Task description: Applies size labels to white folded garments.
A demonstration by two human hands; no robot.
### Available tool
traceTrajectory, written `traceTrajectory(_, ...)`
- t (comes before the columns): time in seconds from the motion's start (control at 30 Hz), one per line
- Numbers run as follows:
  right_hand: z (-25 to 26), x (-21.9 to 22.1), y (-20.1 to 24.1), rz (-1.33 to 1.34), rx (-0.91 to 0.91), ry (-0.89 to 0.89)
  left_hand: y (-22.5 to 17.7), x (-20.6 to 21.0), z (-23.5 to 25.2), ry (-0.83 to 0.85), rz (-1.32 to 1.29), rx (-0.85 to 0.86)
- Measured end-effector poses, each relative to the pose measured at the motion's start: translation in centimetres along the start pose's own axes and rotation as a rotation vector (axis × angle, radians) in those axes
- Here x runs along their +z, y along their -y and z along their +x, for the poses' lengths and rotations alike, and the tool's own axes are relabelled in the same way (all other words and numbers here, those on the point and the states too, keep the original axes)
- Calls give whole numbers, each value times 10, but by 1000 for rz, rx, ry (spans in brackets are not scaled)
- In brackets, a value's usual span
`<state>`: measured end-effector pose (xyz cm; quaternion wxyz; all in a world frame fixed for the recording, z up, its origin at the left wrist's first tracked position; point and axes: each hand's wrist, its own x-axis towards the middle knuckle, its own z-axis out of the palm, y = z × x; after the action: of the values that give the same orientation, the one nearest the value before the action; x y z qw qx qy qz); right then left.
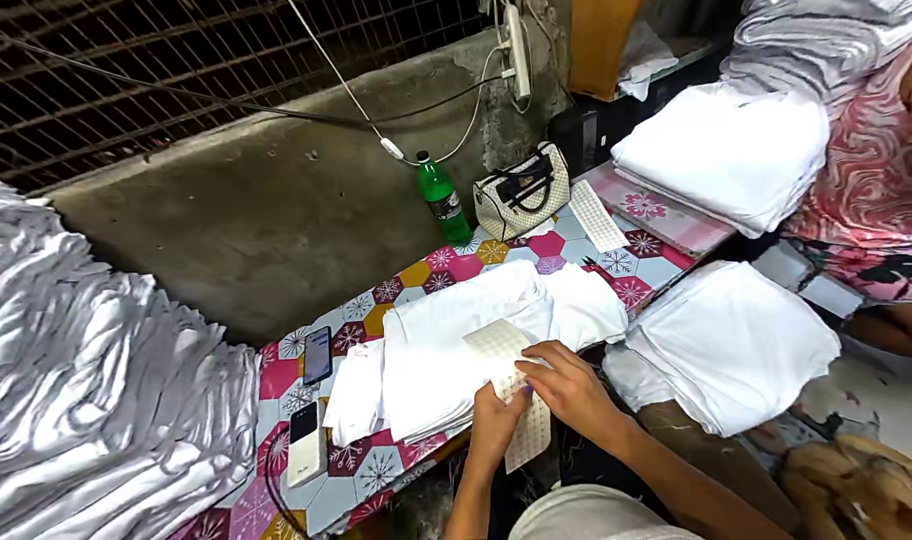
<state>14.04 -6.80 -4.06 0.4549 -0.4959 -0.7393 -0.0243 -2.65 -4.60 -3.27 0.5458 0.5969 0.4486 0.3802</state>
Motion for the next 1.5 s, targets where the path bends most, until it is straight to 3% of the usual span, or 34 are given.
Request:
traceTrajectory(0.27, 2, 5, 5, 77, -77, 47, 2, -5, -4, -38, 309, 214)
traceTrajectory(0.47, 4, 2, 2, 184, -48, 45, 3, -9, -3, 31, 269, 162)
traceTrajectory(0.57, 6, -4, -1, 373, 151, 0, 1, -12, -2, 64, 246, 72)
traceTrajectory(0.63, 7, -18, -8, 512, 364, -46, -3, -17, -2, -45, 295, 108)
traceTrajectory(0.7, 3, -35, -23, 603, 540, -108, -11, -26, 3, -229, 474, 232)
traceTrajectory(0.8, -11, -52, -49, 691, 698, -200, -19, -30, 25, -530, 885, 570)
traceTrajectory(0.83, -17, -53, -55, 707, 744, -215, -17, -25, 35, -557, 977, 688)
traceTrajectory(0.9, -30, -49, -64, 695, 826, -214, -1, -4, 47, -355, 1046, 783)
traceTrajectory(0.97, -44, -38, -71, 633, 888, -187, 27, 20, 61, -16, 1073, 693)
traceTrajectory(1.03, -59, -33, -75, 555, 925, -144, 50, 32, 73, 189, 1102, 522)
traceTrajectory(1.07, -65, -33, -77, 517, 931, -122, 53, 32, 76, 181, 1090, 486)
traceTrajectory(1.13, -74, -36, -80, 470, 936, -109, 48, 20, 78, 0, 1031, 500)
traceTrajectory(1.23, -83, -41, -87, 473, 961, -107, 30, -24, 81, -323, 932, 474)
traceTrajectory(1.3, -80, -40, -89, 486, 968, -110, 17, -62, 83, -426, 796, 437)
traceTrajectory(1.4, -58, -33, -76, 498, 897, -126, -15, -91, 70, -366, 544, 375)
traceTrajectory(1.5, -27, -26, -48, 515, 681, -127, -31, -68, 47, -114, 309, 238)
